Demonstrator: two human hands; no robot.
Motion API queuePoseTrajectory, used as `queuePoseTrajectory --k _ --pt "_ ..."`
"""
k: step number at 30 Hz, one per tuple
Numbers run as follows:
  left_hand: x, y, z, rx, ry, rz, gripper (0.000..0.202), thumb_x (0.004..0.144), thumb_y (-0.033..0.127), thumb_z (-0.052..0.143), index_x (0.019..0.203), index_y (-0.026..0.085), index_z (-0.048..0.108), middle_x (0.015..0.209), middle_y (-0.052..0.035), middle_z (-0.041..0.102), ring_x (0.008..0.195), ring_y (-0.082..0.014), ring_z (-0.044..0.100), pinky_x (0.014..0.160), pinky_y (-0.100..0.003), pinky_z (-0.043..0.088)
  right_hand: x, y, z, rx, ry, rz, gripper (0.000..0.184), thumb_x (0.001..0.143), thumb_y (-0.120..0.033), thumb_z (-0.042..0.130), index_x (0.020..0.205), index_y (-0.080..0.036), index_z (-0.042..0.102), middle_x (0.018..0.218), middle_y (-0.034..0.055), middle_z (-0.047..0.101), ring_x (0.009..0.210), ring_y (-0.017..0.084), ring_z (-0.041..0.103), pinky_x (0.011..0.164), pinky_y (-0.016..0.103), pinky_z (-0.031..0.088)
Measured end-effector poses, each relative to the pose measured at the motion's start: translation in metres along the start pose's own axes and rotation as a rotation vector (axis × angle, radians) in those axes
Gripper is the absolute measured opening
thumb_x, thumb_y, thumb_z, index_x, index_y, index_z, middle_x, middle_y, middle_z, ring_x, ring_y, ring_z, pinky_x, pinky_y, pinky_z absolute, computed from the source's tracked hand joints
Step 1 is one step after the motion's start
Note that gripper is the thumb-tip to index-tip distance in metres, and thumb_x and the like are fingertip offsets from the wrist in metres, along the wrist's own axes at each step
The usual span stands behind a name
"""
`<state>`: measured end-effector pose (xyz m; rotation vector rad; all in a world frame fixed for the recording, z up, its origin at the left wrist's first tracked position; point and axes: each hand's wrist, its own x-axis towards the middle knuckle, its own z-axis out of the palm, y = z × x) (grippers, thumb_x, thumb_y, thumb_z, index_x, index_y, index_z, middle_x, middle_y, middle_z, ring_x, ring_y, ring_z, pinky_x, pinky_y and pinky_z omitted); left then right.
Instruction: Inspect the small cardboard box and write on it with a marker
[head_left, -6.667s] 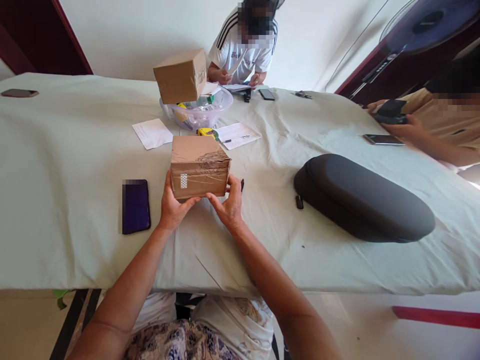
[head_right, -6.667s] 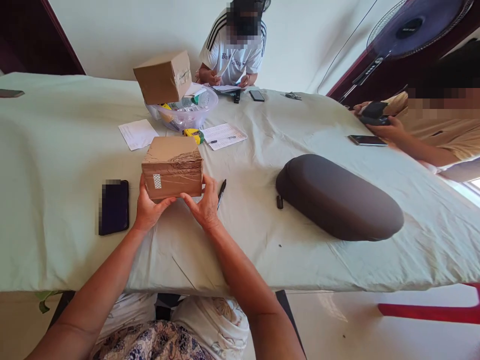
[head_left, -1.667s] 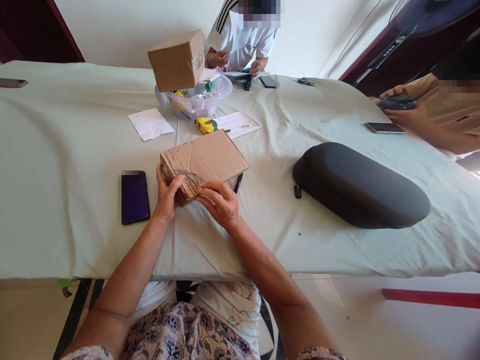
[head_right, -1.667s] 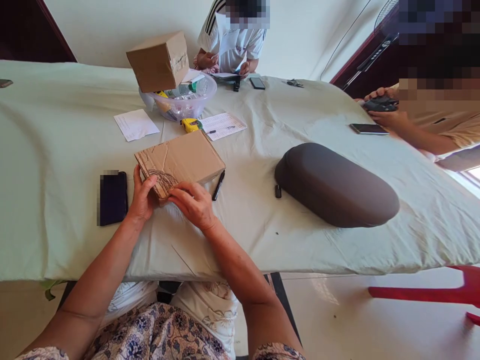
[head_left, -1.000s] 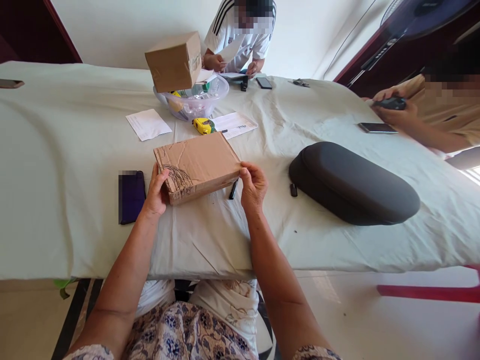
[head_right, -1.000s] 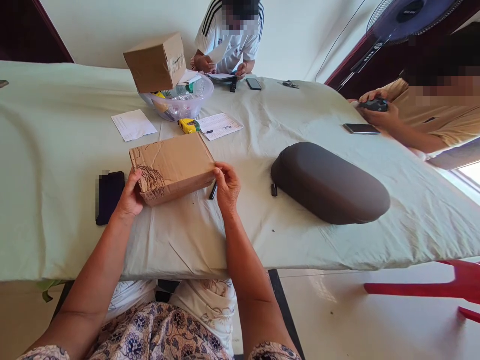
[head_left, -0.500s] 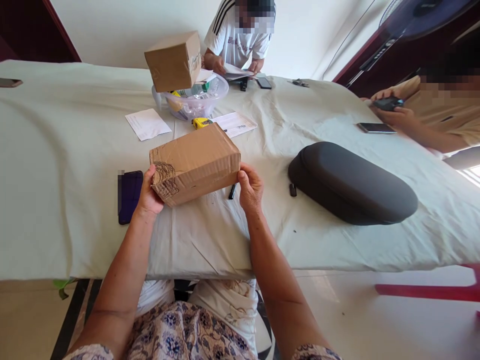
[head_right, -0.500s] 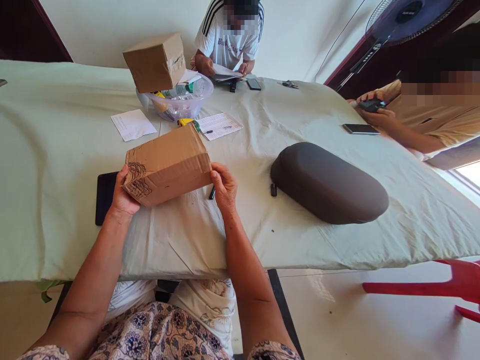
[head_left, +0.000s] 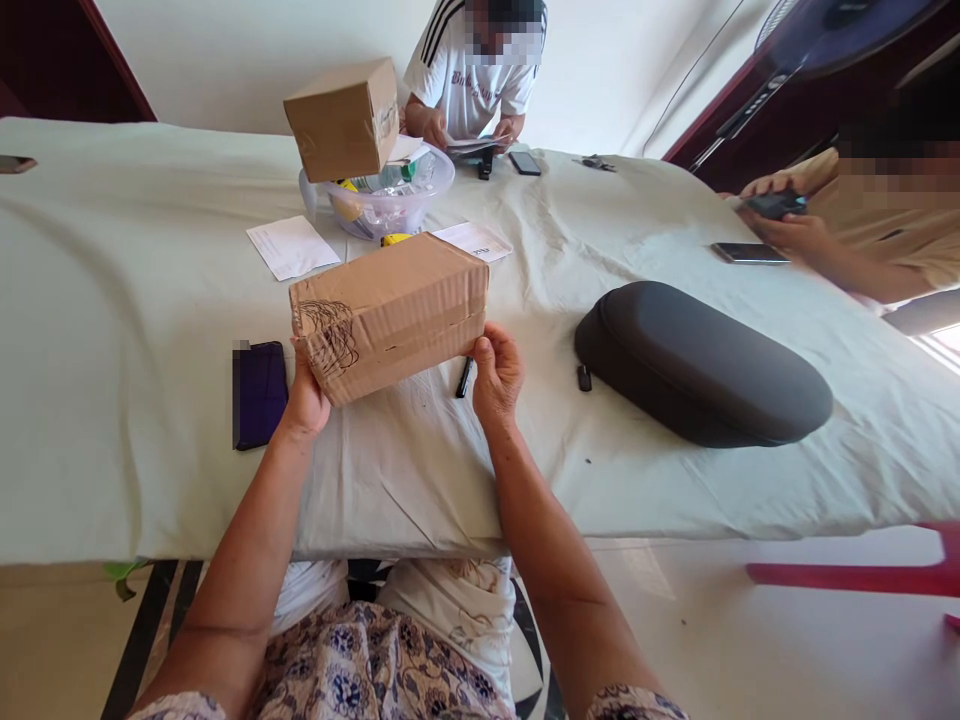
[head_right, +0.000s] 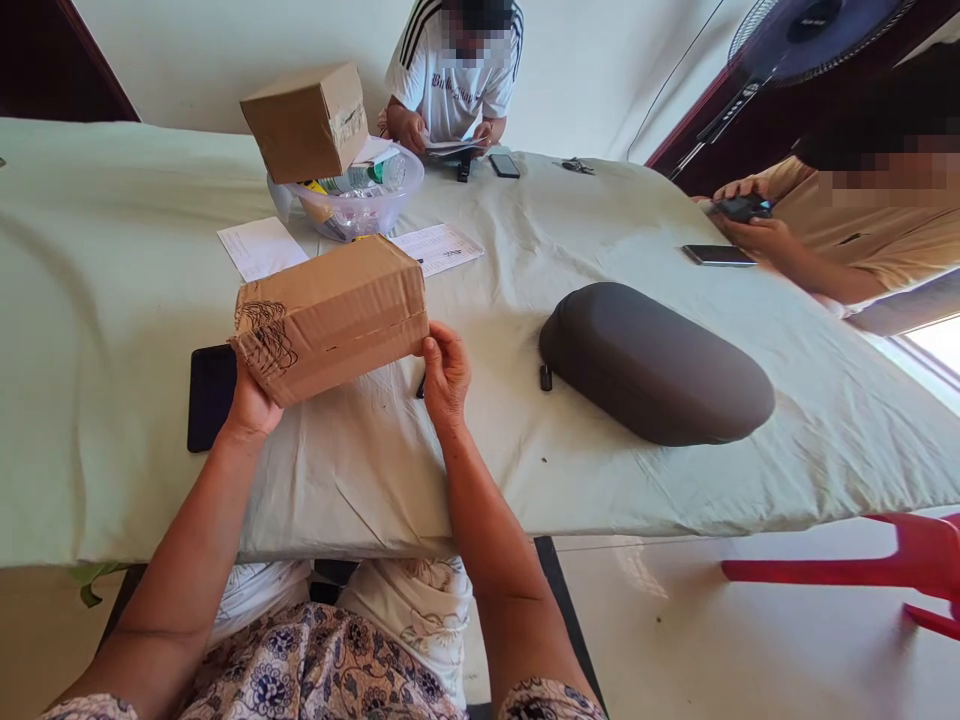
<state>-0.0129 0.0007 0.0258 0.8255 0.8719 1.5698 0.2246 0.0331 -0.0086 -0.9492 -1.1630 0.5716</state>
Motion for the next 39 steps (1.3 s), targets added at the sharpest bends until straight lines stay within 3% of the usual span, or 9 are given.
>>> queuePoseTrajectory --k 3,7,12,15,20,24,29,32,39 --pt "0.001 -0.001 0.001 -0.011 0.051 0.044 0.077 0.070 0.088 0.060 0.122 0.032 0.068 0.147 -0.0048 0.061 0.153 -0.0290 0.038 0.117 -0.045 0.046 -0.003 -0.001 0.005 0.008 0.019 0.000 0.033 0.092 -0.053 0.061 0.104 -0.024 0.068 0.093 0.0020 0.071 0.072 0.012 0.065 0.068 0.028 0.058" --pt "-0.002 -0.003 -0.001 -0.004 0.096 0.219 0.076 0.076 0.084 0.058 0.131 0.032 0.058 0.154 -0.0068 0.053 0.150 -0.0275 0.042 0.120 -0.044 0.041 -0.005 -0.004 0.007 -0.009 0.082 0.043 0.031 0.093 -0.052 0.059 0.105 -0.024 0.066 0.089 -0.0008 0.067 0.065 0.009 0.062 0.063 0.025 0.056" --pt "-0.011 -0.008 0.000 0.283 -0.110 0.378 0.088 0.072 0.075 0.073 0.143 0.030 0.048 0.154 -0.0110 0.049 0.149 -0.0307 0.042 0.123 -0.043 0.034 -0.004 -0.002 0.005 -0.051 0.134 0.074 0.032 0.093 -0.052 0.059 0.109 -0.025 0.062 0.083 -0.0039 0.060 0.064 0.008 0.060 0.060 0.021 0.053" --pt "-0.016 -0.008 0.005 0.429 -0.084 0.376 0.089 0.073 0.060 0.082 0.147 0.028 0.043 0.157 -0.0126 0.045 0.149 -0.0321 0.040 0.125 -0.045 0.030 -0.007 -0.002 0.006 -0.158 0.171 0.052 0.035 0.091 -0.054 0.061 0.108 -0.023 0.061 0.089 -0.0017 0.059 0.068 0.009 0.058 0.062 0.022 0.051" --pt "-0.022 -0.013 0.013 0.531 0.053 0.397 0.096 0.065 0.059 0.087 0.143 0.024 0.043 0.151 -0.0162 0.048 0.142 -0.0353 0.047 0.121 -0.049 0.034 -0.021 -0.006 0.016 -0.341 0.138 -0.036 0.071 0.073 -0.059 0.080 0.128 -0.024 0.051 0.115 0.0063 0.056 0.081 0.014 0.060 0.062 0.026 0.051" --pt "-0.027 -0.023 0.018 0.600 0.128 0.482 0.105 0.056 0.058 0.092 0.141 0.023 0.041 0.153 -0.0187 0.042 0.145 -0.0366 0.043 0.121 -0.050 0.034 -0.032 -0.003 0.025 -0.446 0.073 -0.120 0.099 0.065 -0.066 0.083 0.144 -0.027 0.038 0.128 0.0123 0.049 0.088 0.017 0.059 0.063 0.029 0.053" --pt "-0.031 -0.030 0.022 0.668 0.207 0.547 0.102 0.057 0.051 0.094 0.138 0.022 0.039 0.152 -0.0208 0.041 0.146 -0.0360 0.041 0.124 -0.051 0.031 -0.037 0.001 0.029 -0.461 0.018 -0.029 0.115 0.061 -0.067 0.085 0.152 -0.023 0.030 0.131 0.0161 0.049 0.100 0.024 0.058 0.073 0.035 0.055" --pt "-0.030 -0.027 0.022 0.666 0.239 0.522 0.098 0.061 0.050 0.093 0.138 0.022 0.040 0.151 -0.0195 0.044 0.145 -0.0349 0.043 0.123 -0.050 0.031 -0.035 -0.001 0.029 -0.443 0.032 0.014 0.106 0.063 -0.064 0.085 0.148 -0.023 0.037 0.129 0.0146 0.052 0.097 0.022 0.060 0.075 0.036 0.055" --pt "-0.028 -0.014 0.018 0.605 0.253 0.439 0.096 0.063 0.058 0.089 0.141 0.024 0.044 0.148 -0.0146 0.052 0.142 -0.0334 0.048 0.123 -0.047 0.032 -0.018 -0.005 0.017 -0.291 0.100 0.005 0.043 0.088 -0.053 0.065 0.119 -0.023 0.060 0.103 0.0027 0.063 0.075 0.012 0.059 0.072 0.028 0.052"
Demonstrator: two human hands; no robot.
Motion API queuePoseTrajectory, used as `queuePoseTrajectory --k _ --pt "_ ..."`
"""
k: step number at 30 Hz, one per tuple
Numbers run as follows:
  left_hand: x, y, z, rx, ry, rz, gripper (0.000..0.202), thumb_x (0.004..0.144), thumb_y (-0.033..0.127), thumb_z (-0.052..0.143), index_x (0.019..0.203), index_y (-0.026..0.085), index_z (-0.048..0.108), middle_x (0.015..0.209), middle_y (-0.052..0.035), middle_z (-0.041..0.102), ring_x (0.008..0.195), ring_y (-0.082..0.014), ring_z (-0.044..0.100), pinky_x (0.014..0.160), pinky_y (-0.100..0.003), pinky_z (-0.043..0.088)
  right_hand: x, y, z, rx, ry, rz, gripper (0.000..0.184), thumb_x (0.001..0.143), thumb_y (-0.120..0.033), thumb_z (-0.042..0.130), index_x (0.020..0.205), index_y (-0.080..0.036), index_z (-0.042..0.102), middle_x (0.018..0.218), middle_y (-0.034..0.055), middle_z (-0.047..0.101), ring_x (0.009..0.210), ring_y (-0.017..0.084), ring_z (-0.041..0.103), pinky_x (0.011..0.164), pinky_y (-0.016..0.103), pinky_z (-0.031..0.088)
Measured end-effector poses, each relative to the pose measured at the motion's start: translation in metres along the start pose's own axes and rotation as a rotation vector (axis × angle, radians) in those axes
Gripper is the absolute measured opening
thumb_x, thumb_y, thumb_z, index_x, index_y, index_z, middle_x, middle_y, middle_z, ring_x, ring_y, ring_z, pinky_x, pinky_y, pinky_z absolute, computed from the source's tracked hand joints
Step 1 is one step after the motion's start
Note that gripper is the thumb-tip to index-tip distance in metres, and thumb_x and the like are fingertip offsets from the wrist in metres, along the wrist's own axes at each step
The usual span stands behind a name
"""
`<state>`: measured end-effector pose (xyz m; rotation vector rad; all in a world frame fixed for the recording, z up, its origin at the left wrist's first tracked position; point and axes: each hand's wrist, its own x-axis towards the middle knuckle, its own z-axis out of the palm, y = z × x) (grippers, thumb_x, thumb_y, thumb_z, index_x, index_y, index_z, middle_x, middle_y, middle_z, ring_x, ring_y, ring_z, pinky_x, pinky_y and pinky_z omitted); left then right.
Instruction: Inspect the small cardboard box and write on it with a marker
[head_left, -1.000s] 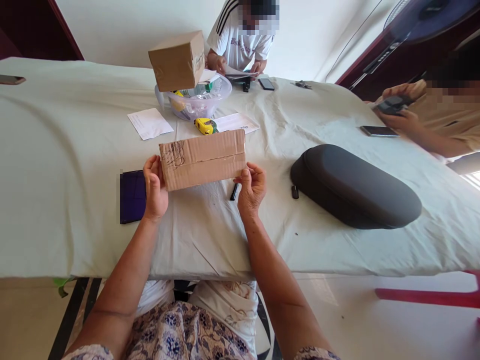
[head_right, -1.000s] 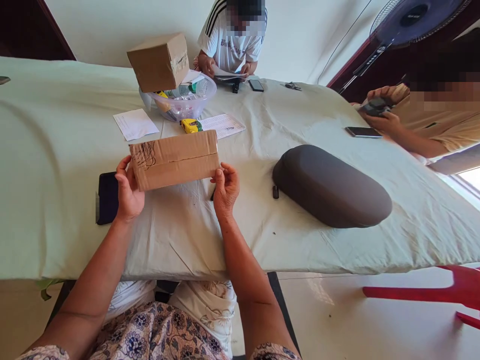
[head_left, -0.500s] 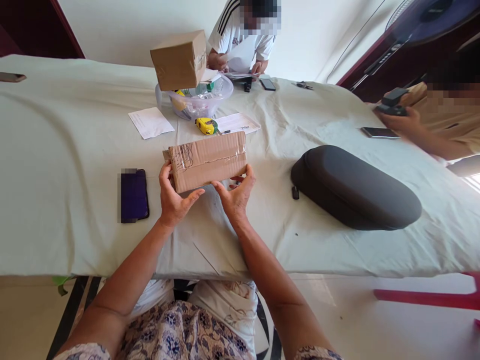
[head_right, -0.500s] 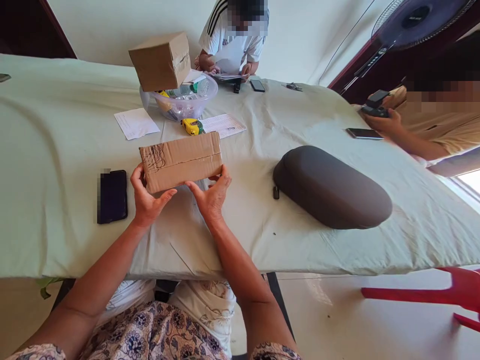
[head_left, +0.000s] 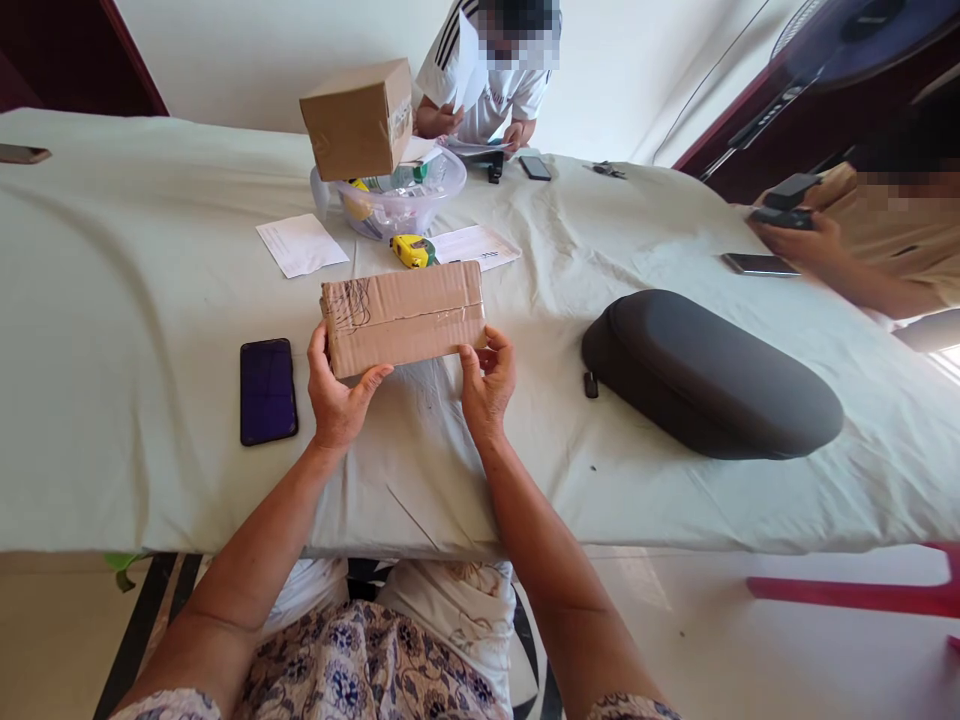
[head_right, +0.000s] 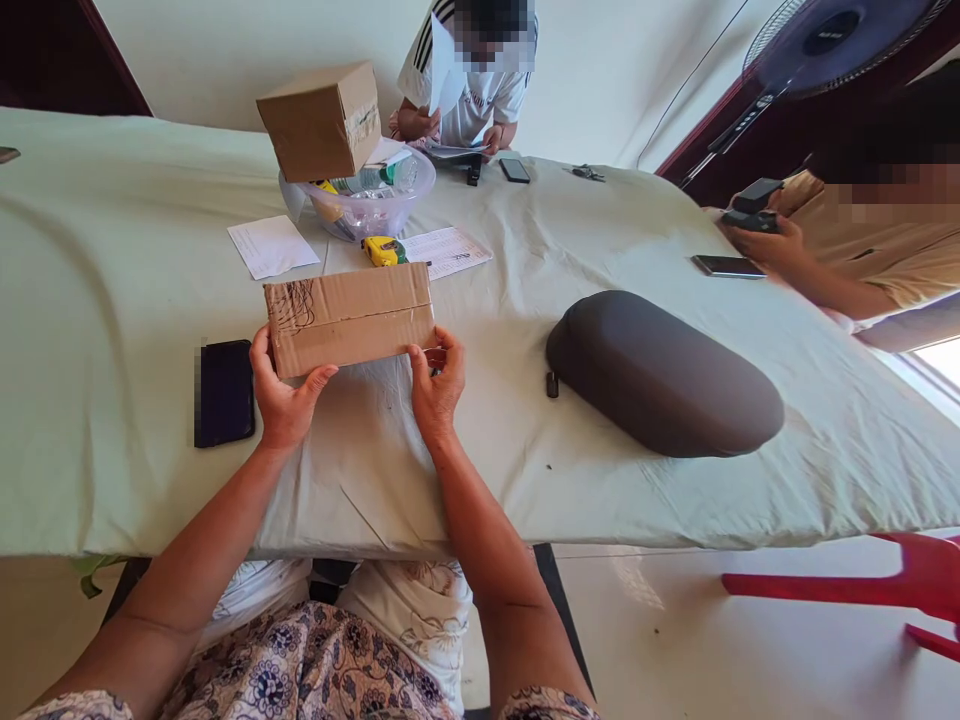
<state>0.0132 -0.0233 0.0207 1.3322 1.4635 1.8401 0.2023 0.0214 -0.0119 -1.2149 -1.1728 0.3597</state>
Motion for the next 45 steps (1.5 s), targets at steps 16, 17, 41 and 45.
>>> queuePoseTrajectory --k 16,17,41,45 --pt "0.020 -0.014 -0.012 0.059 0.092 0.104 0.062 0.094 0.070 0.048 0.119 0.017 0.068 0.109 -0.0098 0.073 0.104 -0.0214 0.067 0.093 -0.032 0.051 0.010 -0.008 -0.009 0.236 -0.021 0.067 0.038 0.085 -0.056 0.066 0.105 -0.024 0.070 0.081 -0.0013 0.062 0.077 0.014 0.057 0.076 0.028 0.050" --pt "0.020 -0.014 -0.012 0.061 0.096 0.104 0.062 0.093 0.070 0.048 0.119 0.017 0.068 0.109 -0.0095 0.072 0.104 -0.0213 0.067 0.093 -0.032 0.050 0.011 -0.006 -0.008 0.243 -0.042 0.077 0.038 0.085 -0.057 0.066 0.103 -0.024 0.070 0.081 -0.0015 0.061 0.076 0.014 0.057 0.074 0.028 0.050" --pt "0.031 -0.027 -0.019 0.014 0.041 0.059 0.065 0.087 0.068 0.061 0.132 0.021 0.062 0.129 -0.0122 0.069 0.119 -0.0247 0.066 0.104 -0.037 0.053 0.011 -0.002 -0.016 0.045 -0.268 0.046 0.041 0.089 -0.060 0.058 0.072 -0.023 0.053 0.061 -0.0048 0.053 0.057 0.012 0.049 0.058 0.026 0.041" --pt "0.028 -0.030 -0.015 -0.001 -0.008 0.053 0.069 0.082 0.064 0.070 0.134 0.020 0.061 0.134 -0.0142 0.067 0.124 -0.0271 0.065 0.109 -0.040 0.051 0.014 -0.003 -0.018 0.055 -0.152 0.094 0.047 0.089 -0.066 0.056 0.070 -0.023 0.049 0.059 -0.0061 0.047 0.056 0.011 0.044 0.056 0.026 0.038"
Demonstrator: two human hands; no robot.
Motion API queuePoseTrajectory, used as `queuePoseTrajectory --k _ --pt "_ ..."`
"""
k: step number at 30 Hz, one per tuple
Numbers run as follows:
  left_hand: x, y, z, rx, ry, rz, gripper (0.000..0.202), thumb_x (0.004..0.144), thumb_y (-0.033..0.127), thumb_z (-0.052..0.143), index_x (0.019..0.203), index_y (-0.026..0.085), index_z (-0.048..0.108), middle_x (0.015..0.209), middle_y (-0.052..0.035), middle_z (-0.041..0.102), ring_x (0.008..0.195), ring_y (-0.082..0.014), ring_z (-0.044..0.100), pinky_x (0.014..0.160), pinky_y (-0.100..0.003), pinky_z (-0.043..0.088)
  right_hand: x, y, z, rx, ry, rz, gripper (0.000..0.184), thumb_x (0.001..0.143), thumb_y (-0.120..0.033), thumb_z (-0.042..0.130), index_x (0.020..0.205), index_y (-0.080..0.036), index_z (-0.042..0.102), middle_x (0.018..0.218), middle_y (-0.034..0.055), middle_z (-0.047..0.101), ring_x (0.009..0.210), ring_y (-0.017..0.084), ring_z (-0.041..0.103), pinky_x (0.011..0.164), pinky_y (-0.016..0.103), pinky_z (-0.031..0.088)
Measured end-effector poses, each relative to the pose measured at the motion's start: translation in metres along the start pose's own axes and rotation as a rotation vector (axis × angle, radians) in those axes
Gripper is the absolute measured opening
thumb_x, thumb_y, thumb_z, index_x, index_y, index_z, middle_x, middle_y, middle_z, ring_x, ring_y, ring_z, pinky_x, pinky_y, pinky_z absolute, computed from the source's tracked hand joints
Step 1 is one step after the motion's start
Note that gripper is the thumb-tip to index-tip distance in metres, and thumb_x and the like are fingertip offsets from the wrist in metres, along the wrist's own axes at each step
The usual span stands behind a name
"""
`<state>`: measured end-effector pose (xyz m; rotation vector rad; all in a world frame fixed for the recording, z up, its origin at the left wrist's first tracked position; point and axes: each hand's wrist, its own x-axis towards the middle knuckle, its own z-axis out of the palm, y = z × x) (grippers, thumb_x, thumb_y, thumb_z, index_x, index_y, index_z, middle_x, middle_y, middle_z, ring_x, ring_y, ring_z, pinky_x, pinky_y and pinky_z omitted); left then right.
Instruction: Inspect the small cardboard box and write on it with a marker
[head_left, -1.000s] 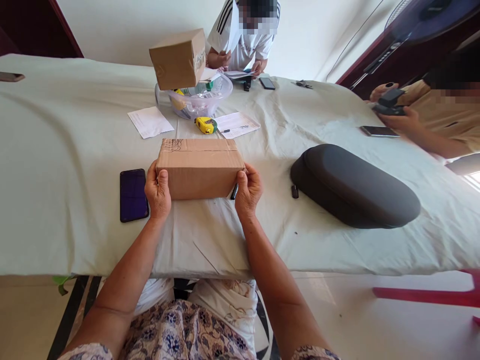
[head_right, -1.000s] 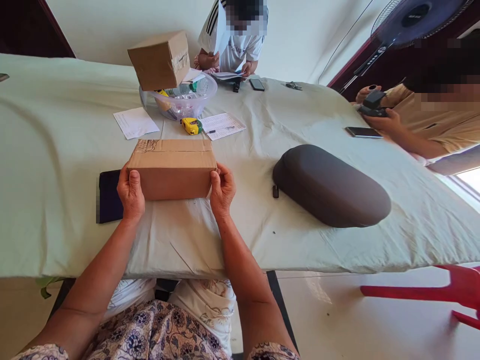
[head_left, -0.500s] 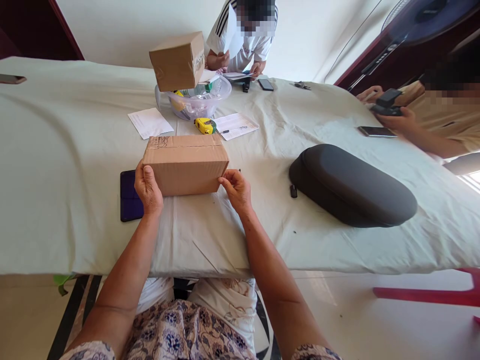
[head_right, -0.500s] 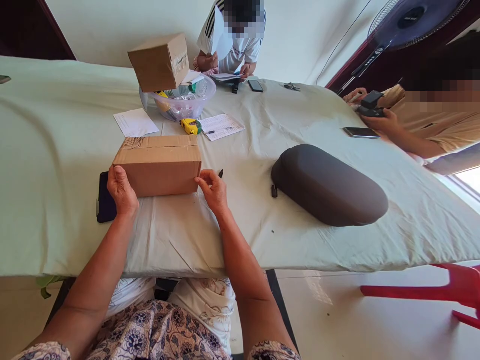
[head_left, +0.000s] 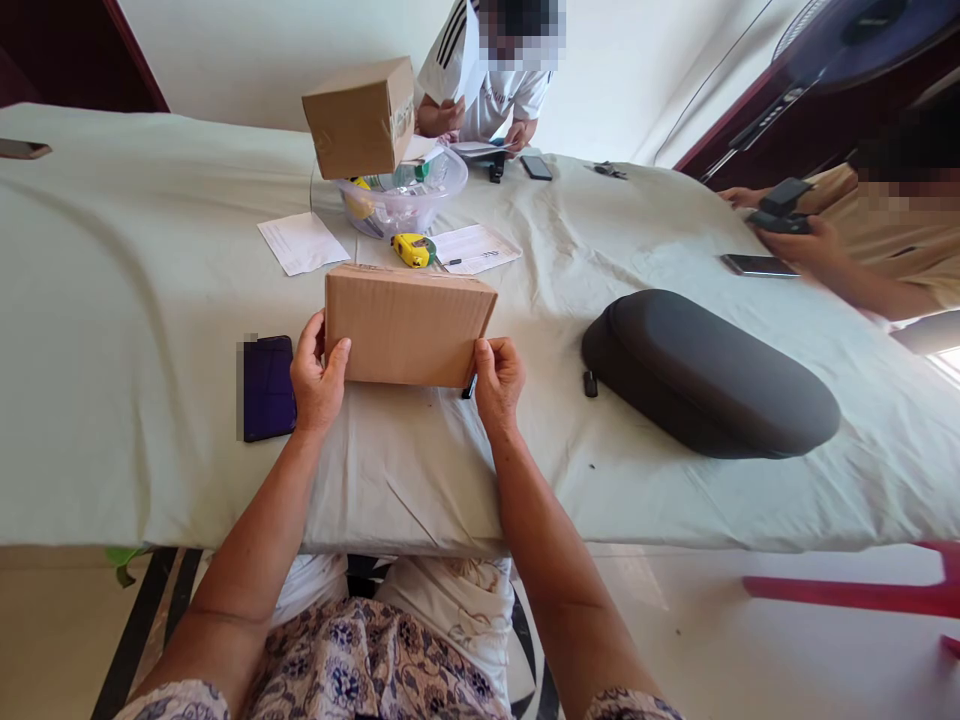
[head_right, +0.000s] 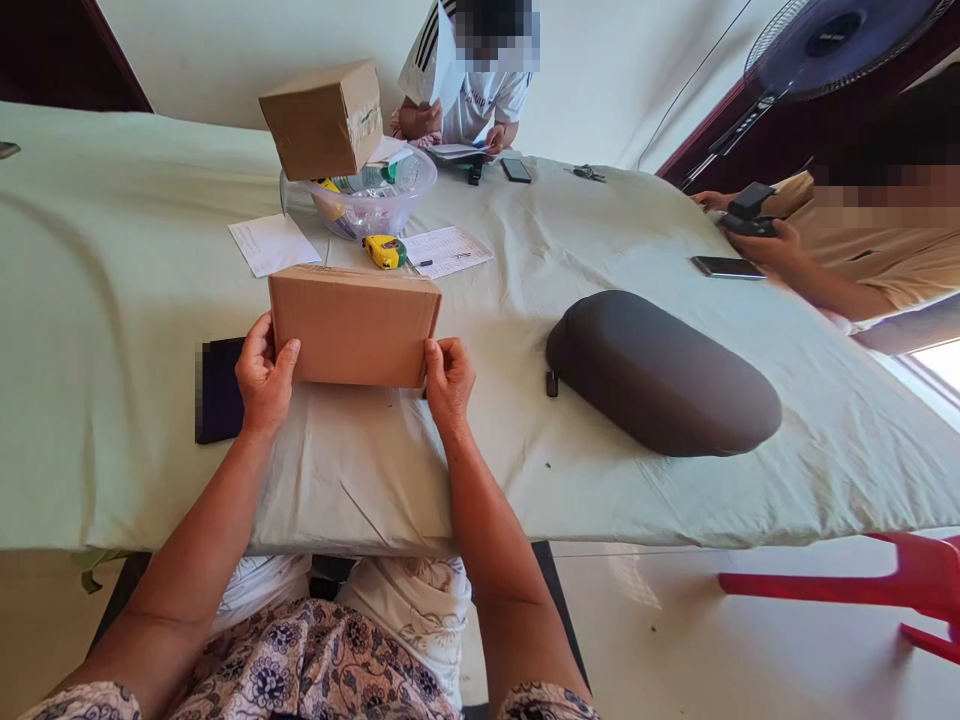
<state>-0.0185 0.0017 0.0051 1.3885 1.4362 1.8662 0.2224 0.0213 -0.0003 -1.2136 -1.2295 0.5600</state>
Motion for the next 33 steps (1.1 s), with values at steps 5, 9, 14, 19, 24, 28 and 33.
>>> queuePoseTrajectory --k 5,9,14,19,24,28,33 --pt "-0.004 0.000 0.003 0.053 -0.005 -0.103 0.061 0.084 0.065 0.067 0.122 0.018 0.065 0.119 -0.0124 0.073 0.108 -0.0254 0.070 0.098 -0.040 0.055 0.002 -0.002 0.000 -0.045 0.030 0.003 0.049 0.090 -0.067 0.054 0.069 -0.023 0.048 0.060 -0.0066 0.045 0.057 0.011 0.042 0.057 0.026 0.036" --pt "-0.005 0.000 0.003 0.079 -0.048 -0.151 0.063 0.083 0.068 0.065 0.122 0.018 0.064 0.116 -0.0126 0.073 0.105 -0.0255 0.070 0.094 -0.040 0.056 0.003 0.001 0.002 -0.020 0.017 0.024 0.046 0.088 -0.066 0.056 0.073 -0.023 0.052 0.063 -0.0058 0.047 0.059 0.011 0.044 0.058 0.026 0.039" --pt "-0.004 0.000 0.002 0.084 -0.073 -0.148 0.063 0.087 0.068 0.061 0.128 0.020 0.063 0.120 -0.0121 0.072 0.109 -0.0247 0.069 0.096 -0.039 0.055 0.005 0.007 0.004 0.055 -0.024 -0.010 0.038 0.085 -0.060 0.063 0.084 -0.023 0.060 0.073 -0.0025 0.057 0.068 0.013 0.053 0.065 0.027 0.047" --pt "-0.002 0.001 0.000 0.013 -0.035 -0.139 0.063 0.086 0.068 0.063 0.127 0.020 0.065 0.121 -0.0115 0.072 0.110 -0.0233 0.069 0.095 -0.035 0.055 0.004 0.011 0.005 0.081 -0.081 -0.056 0.035 0.088 -0.053 0.062 0.108 -0.024 0.065 0.089 0.0013 0.062 0.081 0.015 0.060 0.076 0.030 0.053" --pt "-0.001 0.001 -0.001 0.002 -0.001 -0.166 0.061 0.088 0.068 0.060 0.124 0.019 0.067 0.119 -0.0116 0.073 0.110 -0.0236 0.069 0.095 -0.035 0.055 -0.001 0.013 0.007 0.019 -0.121 -0.129 0.050 0.089 -0.047 0.061 0.135 -0.029 0.056 0.109 0.0043 0.062 0.082 0.014 0.058 0.074 0.031 0.055" --pt "-0.002 0.001 0.000 0.038 0.003 -0.152 0.066 0.087 0.069 0.060 0.130 0.019 0.062 0.130 -0.0146 0.069 0.120 -0.0263 0.066 0.103 -0.039 0.052 -0.008 0.007 0.010 -0.141 -0.135 -0.234 0.060 0.088 -0.046 0.066 0.143 -0.031 0.049 0.128 0.0102 0.059 0.100 0.021 0.059 0.085 0.039 0.057" --pt "-0.013 0.008 0.006 0.239 -0.022 -0.085 0.090 0.077 0.058 0.079 0.151 0.023 0.041 0.151 -0.0178 0.054 0.138 -0.0326 0.055 0.113 -0.047 0.046 -0.020 -0.003 0.016 -0.366 -0.105 -0.325 0.078 0.084 -0.059 0.070 0.150 -0.029 0.039 0.140 0.0156 0.051 0.131 0.032 0.048 0.111 0.059 0.044"
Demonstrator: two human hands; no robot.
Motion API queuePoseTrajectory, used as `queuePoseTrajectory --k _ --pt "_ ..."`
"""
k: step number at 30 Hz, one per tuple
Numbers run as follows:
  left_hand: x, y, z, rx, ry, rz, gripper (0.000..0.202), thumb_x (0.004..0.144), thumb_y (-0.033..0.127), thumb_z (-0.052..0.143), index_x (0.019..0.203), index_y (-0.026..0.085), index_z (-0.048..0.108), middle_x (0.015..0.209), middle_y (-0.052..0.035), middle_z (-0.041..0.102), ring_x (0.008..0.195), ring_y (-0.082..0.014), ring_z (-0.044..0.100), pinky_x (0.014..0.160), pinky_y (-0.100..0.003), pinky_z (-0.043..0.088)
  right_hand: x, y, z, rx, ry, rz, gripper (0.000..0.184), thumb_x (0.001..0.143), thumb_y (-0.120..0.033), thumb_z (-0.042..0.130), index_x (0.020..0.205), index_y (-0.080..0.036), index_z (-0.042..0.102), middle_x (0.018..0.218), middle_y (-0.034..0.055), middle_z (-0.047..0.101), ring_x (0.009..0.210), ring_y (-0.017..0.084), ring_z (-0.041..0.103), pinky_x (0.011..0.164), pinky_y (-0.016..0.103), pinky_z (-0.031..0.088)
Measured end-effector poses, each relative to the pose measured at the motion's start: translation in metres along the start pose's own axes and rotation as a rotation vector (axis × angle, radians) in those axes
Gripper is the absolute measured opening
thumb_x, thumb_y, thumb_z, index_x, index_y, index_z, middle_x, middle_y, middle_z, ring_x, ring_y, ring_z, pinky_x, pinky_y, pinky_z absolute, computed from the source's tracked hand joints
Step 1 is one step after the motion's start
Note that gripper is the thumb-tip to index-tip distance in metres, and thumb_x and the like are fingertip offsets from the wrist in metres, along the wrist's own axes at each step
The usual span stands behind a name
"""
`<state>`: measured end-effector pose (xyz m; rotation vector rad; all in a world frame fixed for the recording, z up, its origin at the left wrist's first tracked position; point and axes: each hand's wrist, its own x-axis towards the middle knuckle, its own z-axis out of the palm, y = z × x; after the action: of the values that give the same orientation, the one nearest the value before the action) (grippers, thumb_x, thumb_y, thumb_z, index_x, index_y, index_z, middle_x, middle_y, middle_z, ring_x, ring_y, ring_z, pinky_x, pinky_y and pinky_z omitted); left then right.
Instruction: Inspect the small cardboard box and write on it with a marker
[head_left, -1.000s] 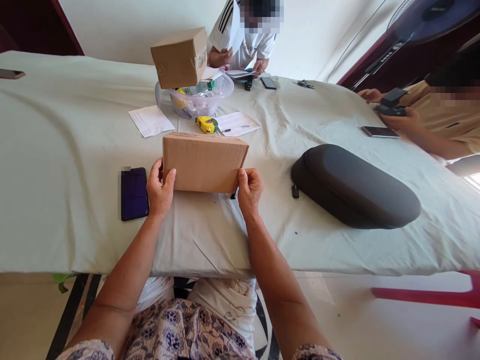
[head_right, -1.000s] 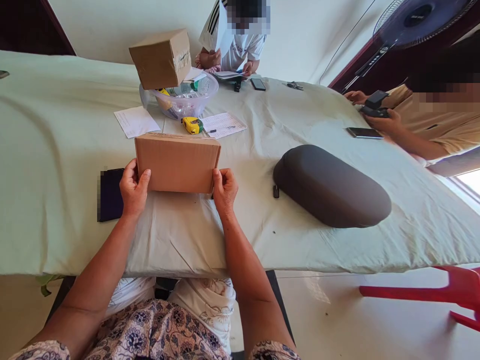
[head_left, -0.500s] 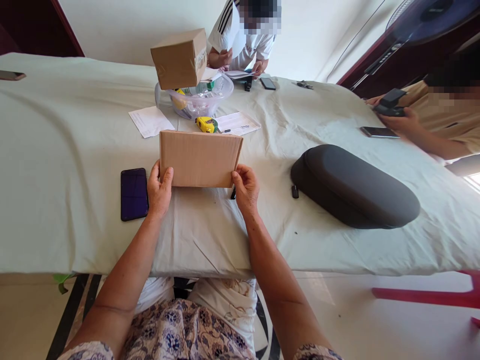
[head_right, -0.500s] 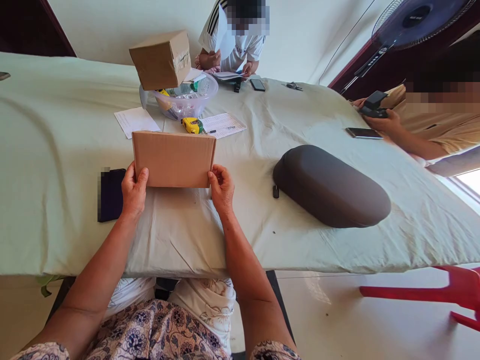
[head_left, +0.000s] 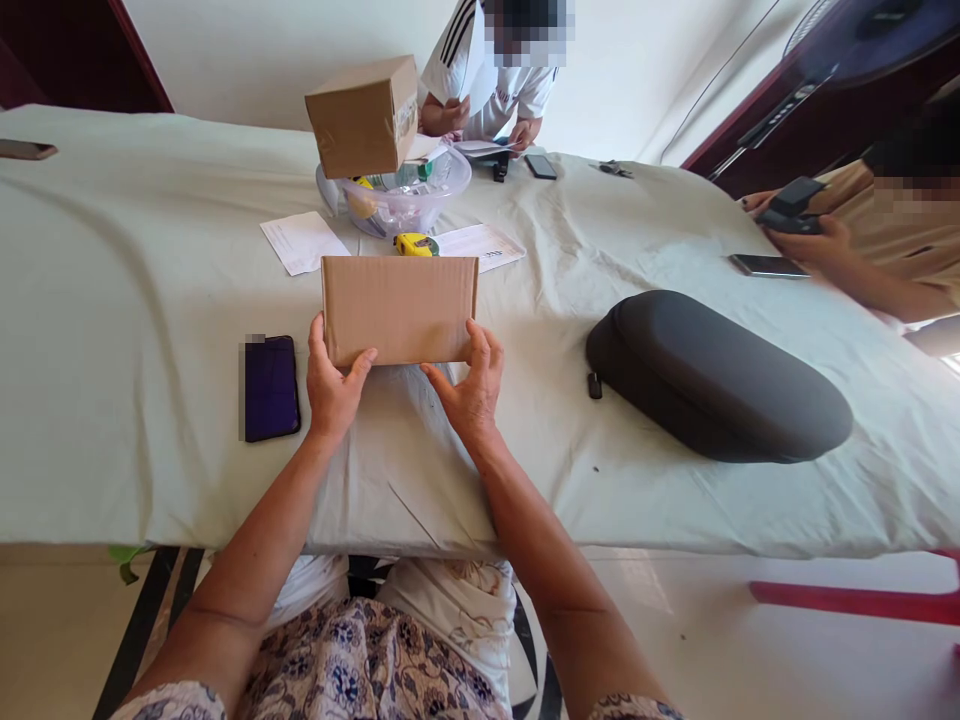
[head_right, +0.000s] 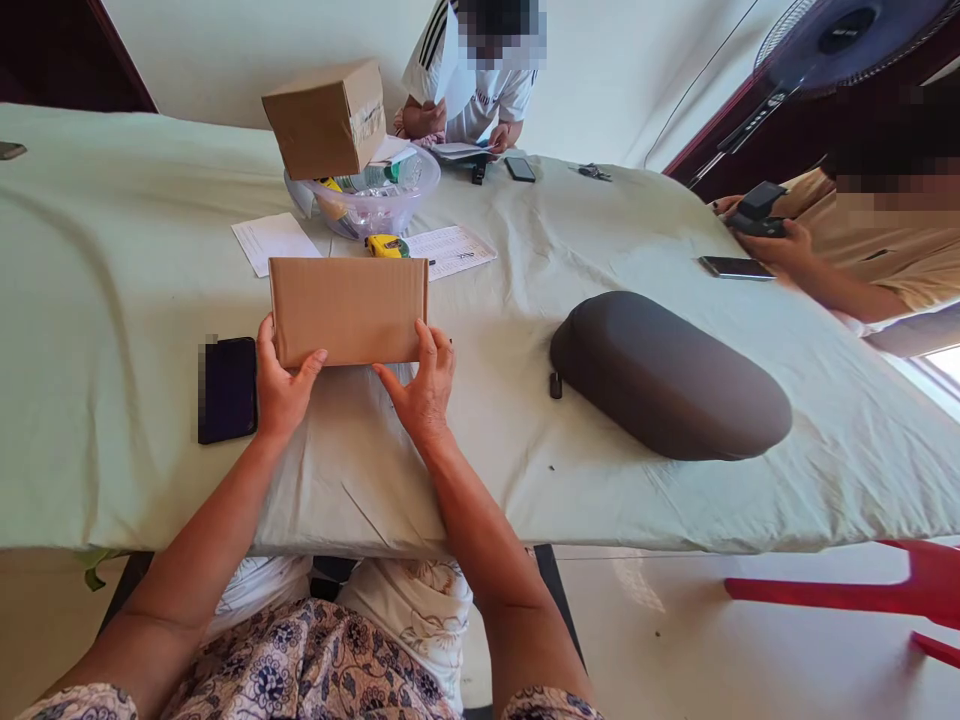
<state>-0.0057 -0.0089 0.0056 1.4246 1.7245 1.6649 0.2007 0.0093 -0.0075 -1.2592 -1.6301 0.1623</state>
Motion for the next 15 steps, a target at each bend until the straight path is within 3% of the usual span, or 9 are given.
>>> queuePoseTrajectory --k 8,12,15 --pt "-0.015 0.005 0.011 0.193 -0.033 0.095 0.128 0.058 0.053 0.093 0.159 0.019 0.023 0.164 -0.0258 0.034 0.152 -0.0416 0.036 0.122 -0.055 0.035 -0.006 -0.006 0.010 -0.096 0.055 0.056 0.095 0.075 -0.072 0.072 0.151 -0.031 0.034 0.141 0.0175 0.045 0.131 0.037 0.046 0.109 0.065 0.040" --pt "-0.013 0.004 0.011 0.186 -0.024 0.063 0.126 0.059 0.053 0.093 0.159 0.022 0.024 0.164 -0.0236 0.035 0.152 -0.0407 0.037 0.123 -0.055 0.034 -0.003 -0.005 0.007 -0.037 0.072 0.055 0.087 0.078 -0.067 0.072 0.150 -0.032 0.038 0.138 0.0158 0.050 0.129 0.035 0.048 0.110 0.062 0.042" --pt "-0.008 0.003 0.007 0.143 -0.024 0.020 0.126 0.057 0.052 0.094 0.159 0.024 0.026 0.160 -0.0213 0.042 0.148 -0.0394 0.043 0.121 -0.054 0.038 0.001 -0.002 0.002 0.062 0.097 0.044 0.070 0.083 -0.059 0.071 0.143 -0.031 0.047 0.133 0.0132 0.057 0.121 0.029 0.055 0.105 0.052 0.049"
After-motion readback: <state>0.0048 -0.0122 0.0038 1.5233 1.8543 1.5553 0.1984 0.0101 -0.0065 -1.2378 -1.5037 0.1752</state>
